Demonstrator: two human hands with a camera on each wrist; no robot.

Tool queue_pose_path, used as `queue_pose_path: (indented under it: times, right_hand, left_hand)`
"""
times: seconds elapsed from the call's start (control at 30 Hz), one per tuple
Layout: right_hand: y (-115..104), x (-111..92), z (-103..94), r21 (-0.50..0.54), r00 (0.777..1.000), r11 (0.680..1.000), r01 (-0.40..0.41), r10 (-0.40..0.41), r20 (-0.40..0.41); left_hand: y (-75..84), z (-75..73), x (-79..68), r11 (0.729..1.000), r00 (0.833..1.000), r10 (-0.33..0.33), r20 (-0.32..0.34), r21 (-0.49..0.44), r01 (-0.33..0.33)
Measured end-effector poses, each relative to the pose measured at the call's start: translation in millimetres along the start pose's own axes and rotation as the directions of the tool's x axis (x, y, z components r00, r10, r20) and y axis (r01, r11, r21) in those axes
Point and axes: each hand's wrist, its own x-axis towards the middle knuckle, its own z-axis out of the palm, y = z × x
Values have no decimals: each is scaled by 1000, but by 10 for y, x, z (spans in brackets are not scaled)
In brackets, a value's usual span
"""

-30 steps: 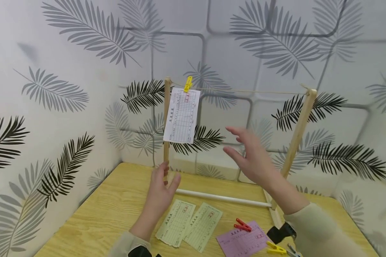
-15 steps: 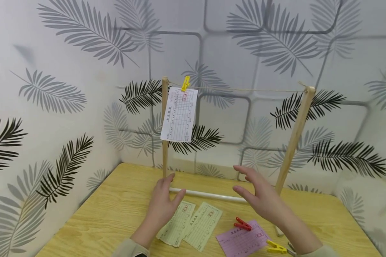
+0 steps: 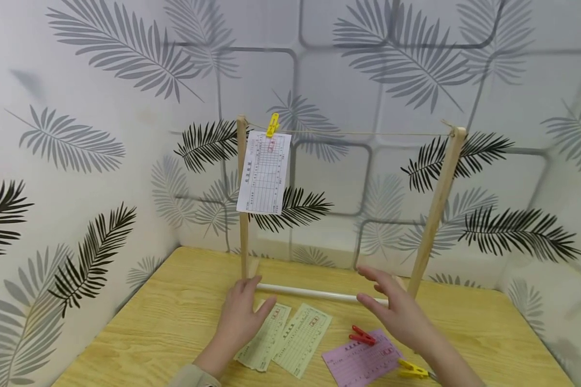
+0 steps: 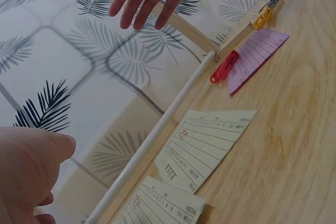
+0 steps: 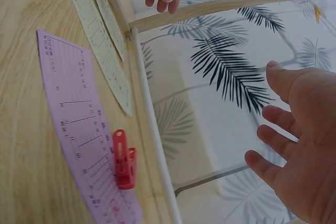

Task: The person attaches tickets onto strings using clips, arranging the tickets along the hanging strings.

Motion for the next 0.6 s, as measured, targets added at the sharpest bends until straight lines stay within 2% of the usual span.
queue_pose_path:
  times: [0.27,0.6]
  right_hand:
    - [201,-121,113,55,998,996,-65,63,31]
    - [417,-260,113,109,975,972,-209,198,106]
  left_hand:
    - [-147,130,-45,991,999,-46,11,123,45]
    - [-181,175,-119,976,995,-91,32,203,83]
